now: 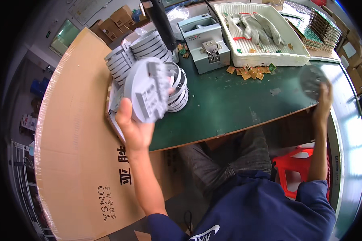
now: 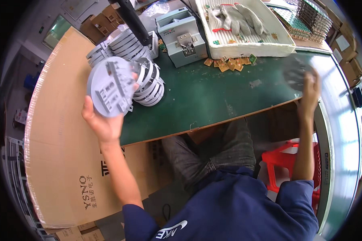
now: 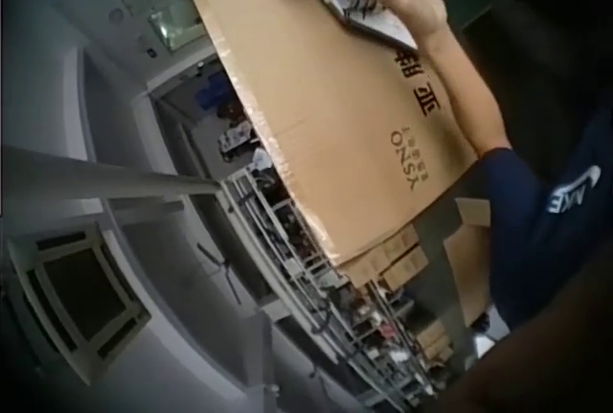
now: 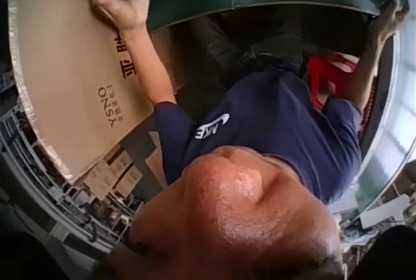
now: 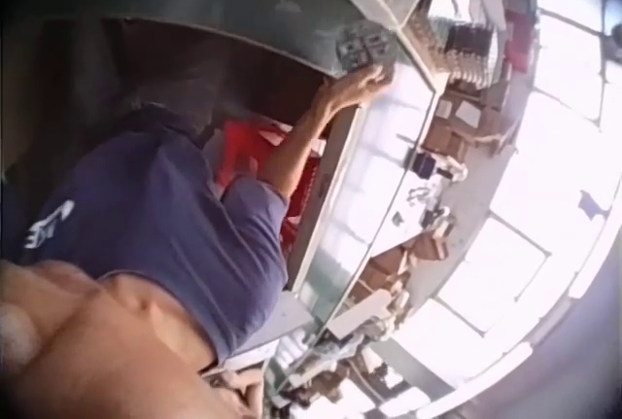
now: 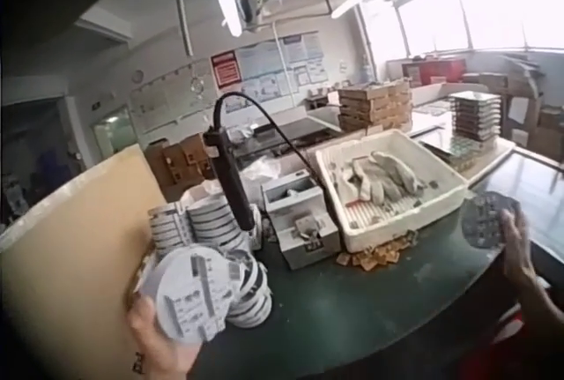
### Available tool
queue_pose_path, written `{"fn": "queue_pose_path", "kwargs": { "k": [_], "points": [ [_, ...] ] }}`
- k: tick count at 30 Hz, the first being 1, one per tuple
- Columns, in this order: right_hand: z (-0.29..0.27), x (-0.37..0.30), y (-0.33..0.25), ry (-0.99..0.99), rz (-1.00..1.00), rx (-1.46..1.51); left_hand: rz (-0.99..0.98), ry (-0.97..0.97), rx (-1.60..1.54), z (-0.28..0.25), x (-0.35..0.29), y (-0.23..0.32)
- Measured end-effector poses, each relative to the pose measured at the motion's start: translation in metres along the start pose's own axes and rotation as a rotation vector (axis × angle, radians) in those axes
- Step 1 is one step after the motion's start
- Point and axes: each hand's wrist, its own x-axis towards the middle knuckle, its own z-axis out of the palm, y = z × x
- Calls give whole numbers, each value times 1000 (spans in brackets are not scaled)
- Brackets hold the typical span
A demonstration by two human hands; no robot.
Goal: Assembling electronic components into circular grey housings and securing them with an electric screwdriver.
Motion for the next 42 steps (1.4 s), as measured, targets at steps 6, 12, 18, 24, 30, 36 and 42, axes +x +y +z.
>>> {"fn": "queue_pose_path", "kwargs": {
  "k": [6,12,18,24,30,36,42],
  "points": [
    [-234,73,186,316,369,-331,-359,-89,-642,14,-15,-65],
    [-269,61,176,33,428,-1407,-482,-57,-946,11,-21,-102],
    [-252,70,162,64,239,-1377,-481,-86,-1086,11,-20,-114],
    [-253,66,178,-173,-19,-1209,-473,-101,-1147,9,-25,-112],
    [-280,81,173,-25,56,-1226,-494,-73,-1166,13,-26,-113],
    [-70,-4,-21,-156,-138,-602,-546,-50,-1191,17,-28,-119],
    [73,-58,-97,-706,-208,-145,-523,-75,-1224,10,-37,-116]
  ]
}}
